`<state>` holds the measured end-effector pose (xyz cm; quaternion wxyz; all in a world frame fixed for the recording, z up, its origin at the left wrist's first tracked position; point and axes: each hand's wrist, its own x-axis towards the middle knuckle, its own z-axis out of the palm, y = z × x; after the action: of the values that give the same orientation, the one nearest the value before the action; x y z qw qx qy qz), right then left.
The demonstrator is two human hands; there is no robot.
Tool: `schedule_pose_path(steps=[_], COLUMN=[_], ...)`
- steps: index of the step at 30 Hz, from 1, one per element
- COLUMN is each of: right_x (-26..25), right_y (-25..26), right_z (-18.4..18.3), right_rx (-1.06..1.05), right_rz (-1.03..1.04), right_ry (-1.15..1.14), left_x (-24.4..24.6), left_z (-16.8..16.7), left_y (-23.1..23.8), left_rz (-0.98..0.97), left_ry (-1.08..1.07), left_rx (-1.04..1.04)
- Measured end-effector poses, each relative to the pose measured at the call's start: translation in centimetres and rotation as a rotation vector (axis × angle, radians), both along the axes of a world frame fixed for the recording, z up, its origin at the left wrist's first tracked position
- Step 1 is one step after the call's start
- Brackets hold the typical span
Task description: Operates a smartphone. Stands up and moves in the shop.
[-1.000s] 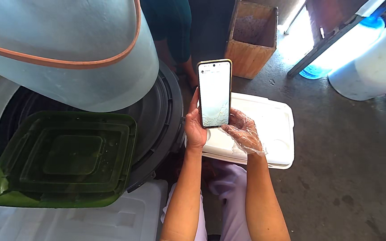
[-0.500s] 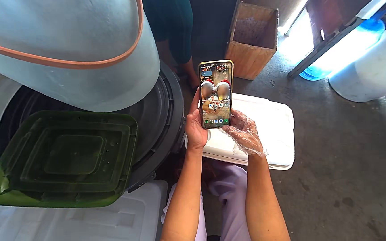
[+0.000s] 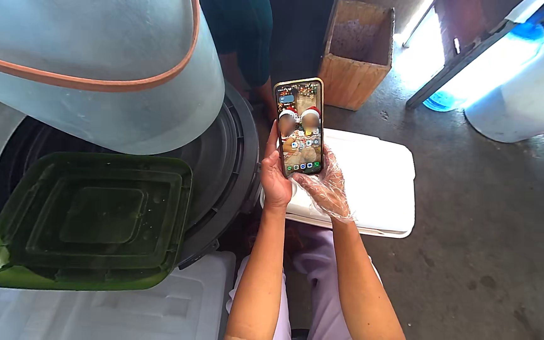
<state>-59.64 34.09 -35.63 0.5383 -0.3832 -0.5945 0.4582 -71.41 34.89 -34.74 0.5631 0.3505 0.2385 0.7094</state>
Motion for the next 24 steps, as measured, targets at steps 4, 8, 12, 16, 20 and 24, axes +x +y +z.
schedule_pose_path(steps=[4,8,12,16,20,24], right_x=[-0.3,0.7,2.2,3.0,2.9,2.4], right_y=[-0.1,0.3,0.6,0.9,0.8,0.7], right_z=[-0.1,0.2,0.9,1.1,0.8,0.6], right_rx=[0.026,-0.024,-0.105,0.194,0.402,0.383], right_rz=[-0.083,0.045,0.029,-0.152,-0.257,-0.272], right_ry=[-0.086,0.006,0.01,-0.144,-0.37,-0.502], left_x=[0.0,0.0,0.0,0.0,0.1,0.1], left_z=[0.0,0.2,0.4,0.5,0.6,0.2], left_y=[0.0,-0.1,-0.2,-0.4,-0.6,-0.5], left_rz=[-0.001,0.002,0.006,-0.009,0.004,0.0], left_ry=[-0.001,0.004,0.016,0.055,0.12,0.132], left_rx=[0.022,0.0,-0.03,-0.006,-0.011,0.0])
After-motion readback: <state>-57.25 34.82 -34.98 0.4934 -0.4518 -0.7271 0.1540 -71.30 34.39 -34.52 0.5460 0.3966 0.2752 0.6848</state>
